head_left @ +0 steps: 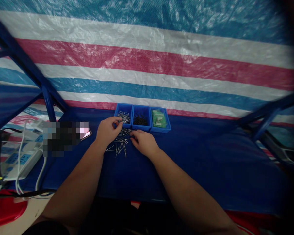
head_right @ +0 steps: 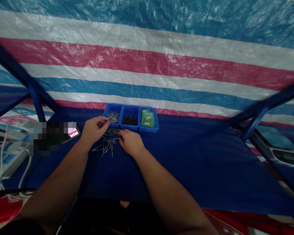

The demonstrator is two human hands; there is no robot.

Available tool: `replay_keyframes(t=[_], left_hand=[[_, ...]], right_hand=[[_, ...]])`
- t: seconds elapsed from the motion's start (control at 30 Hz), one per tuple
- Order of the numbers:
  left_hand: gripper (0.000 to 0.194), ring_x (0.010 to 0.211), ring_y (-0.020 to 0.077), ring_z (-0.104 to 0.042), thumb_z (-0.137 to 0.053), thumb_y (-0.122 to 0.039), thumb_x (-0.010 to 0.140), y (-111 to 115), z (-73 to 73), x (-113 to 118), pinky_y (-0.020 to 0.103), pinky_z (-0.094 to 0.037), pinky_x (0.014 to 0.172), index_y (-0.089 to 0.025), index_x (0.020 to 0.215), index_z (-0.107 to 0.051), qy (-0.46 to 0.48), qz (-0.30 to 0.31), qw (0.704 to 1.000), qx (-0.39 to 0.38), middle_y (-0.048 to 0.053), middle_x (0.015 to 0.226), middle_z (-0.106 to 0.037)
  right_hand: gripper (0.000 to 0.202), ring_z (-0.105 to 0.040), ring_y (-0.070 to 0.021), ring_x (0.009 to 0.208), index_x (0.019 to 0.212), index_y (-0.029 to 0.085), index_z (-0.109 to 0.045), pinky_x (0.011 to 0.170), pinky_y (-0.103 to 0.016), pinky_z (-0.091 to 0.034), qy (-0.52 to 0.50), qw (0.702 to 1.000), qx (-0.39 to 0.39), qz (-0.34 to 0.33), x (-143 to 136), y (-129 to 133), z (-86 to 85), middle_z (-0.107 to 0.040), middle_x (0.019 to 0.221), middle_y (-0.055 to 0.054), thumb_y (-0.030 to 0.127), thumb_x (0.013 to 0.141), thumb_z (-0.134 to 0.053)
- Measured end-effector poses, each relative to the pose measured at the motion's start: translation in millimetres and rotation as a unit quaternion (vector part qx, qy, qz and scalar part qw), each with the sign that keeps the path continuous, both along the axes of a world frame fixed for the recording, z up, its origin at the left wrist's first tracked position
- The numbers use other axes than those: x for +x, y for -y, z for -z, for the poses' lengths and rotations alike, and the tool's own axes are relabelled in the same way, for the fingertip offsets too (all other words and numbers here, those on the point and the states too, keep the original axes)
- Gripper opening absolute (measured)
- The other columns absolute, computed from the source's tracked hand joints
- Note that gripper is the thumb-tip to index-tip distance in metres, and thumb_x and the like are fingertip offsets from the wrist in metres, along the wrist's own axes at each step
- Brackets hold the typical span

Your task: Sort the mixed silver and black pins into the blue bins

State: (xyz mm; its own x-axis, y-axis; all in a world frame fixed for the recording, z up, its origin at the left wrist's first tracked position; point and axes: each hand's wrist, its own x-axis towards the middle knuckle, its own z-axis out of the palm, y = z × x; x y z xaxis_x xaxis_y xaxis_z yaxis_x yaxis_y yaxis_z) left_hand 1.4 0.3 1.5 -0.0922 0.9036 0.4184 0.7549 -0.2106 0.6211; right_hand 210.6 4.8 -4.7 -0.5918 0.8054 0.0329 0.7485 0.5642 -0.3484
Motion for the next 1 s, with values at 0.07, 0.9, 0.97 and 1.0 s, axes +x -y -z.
replay_keyframes(t=[0.07,0.9,0.97,1.0], left_hand=[[0.017,0.06,0.0133,-0.057,-0.066,-0.027,0.086,1,-0.6,1,0.028,-0.044,0.061,-0.021,0.099,-0.076,-0.008,0.034,0.999,-0.005,0.001,0.072,-0.068],[0.013,0.067,0.0128,-0.056,-0.056,-0.024,0.095,4,-4.1,6,0.027,-0.044,0.063,-0.018,0.09,-0.067,-0.016,0.194,0.981,0.018,0.002,0.079,-0.063],[0.013,0.066,0.0125,-0.056,-0.057,-0.026,0.095,4,-5.6,6,0.027,-0.045,0.063,-0.018,0.092,-0.067,0.008,0.14,0.989,0.056,0.002,0.081,-0.064],[0.013,0.065,0.0122,-0.056,-0.058,-0.027,0.095,5,-5.9,6,0.027,-0.045,0.063,-0.018,0.093,-0.067,0.022,0.106,0.991,0.075,0.002,0.081,-0.065]], right_hand=[[0.019,-0.067,-0.0185,0.09,0.109,0.023,-0.067,0.074,-0.027,-0.045,0.026,1.0,-0.004,0.005,-1,-1,0.5,-0.071,0.107,-0.005,0.027,0.098,-0.052],[0.016,-0.066,-0.0182,0.086,0.112,0.02,-0.056,0.075,-0.027,-0.044,-0.158,0.985,0.043,0.058,10,0,2.0,-0.07,0.092,-0.004,0.028,0.101,-0.047],[0.022,-0.065,-0.0173,0.08,0.118,0.019,-0.055,0.07,-0.027,-0.042,-0.163,0.984,0.04,0.065,12,0,0.9,-0.069,0.085,-0.002,0.029,0.1,-0.051],[0.022,-0.064,-0.017,0.078,0.118,0.02,-0.056,0.069,-0.027,-0.041,-0.155,0.985,0.039,0.066,12,0,0.3,-0.068,0.083,-0.001,0.029,0.099,-0.052]])
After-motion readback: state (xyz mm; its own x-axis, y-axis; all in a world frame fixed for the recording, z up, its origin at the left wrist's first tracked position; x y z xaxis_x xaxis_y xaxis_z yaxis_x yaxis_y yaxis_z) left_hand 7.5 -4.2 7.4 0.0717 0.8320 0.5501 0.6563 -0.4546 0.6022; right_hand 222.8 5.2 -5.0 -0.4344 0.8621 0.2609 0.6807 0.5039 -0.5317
